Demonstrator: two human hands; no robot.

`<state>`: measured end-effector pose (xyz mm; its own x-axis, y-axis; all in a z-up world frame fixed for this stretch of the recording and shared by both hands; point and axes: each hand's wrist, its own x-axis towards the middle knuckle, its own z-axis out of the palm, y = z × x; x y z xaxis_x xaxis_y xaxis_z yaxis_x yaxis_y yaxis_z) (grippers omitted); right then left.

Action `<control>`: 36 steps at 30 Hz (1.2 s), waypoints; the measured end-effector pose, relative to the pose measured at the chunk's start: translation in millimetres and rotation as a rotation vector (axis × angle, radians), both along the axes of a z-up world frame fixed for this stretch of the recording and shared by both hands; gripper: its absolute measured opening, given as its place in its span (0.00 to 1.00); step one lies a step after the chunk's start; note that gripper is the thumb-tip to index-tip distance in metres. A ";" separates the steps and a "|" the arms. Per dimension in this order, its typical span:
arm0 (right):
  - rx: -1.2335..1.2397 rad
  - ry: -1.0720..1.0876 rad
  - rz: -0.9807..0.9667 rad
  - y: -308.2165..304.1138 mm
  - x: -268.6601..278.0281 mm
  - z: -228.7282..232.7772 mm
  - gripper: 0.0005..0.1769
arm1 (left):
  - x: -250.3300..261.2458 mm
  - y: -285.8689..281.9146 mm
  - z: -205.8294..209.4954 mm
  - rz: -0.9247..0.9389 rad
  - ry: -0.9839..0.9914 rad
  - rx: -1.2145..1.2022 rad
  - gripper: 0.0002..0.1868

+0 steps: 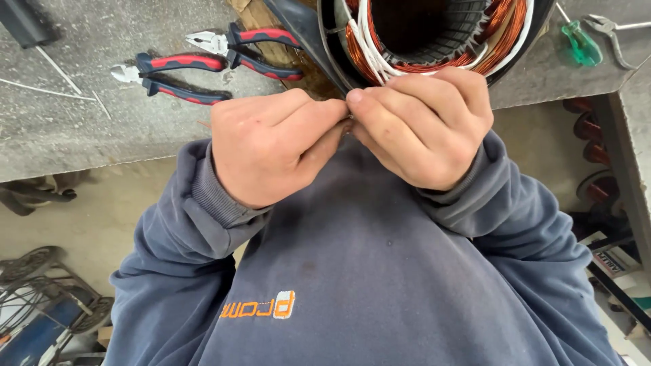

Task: The person strips the insulation from white and blue wires using a wire stripper and pliers. They then twist the exposed copper strands together by hand and insert the connection into a slot within a motor stator assembly.

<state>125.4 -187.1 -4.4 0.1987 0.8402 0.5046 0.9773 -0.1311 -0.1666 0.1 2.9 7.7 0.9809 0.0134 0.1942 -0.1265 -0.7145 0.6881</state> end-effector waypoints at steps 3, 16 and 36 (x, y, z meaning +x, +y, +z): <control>0.024 -0.005 -0.025 2.5 -1.9 0.3 0.12 | -2.1 2.1 1.3 -0.021 -0.022 0.072 0.10; -0.025 0.000 -0.051 -3.9 -5.1 11.8 0.07 | 11.9 -3.8 18.2 -0.059 -0.128 0.280 0.10; -0.074 -0.147 0.249 -6.5 21.2 17.9 0.07 | -12.9 -20.3 0.3 0.011 0.164 0.002 0.07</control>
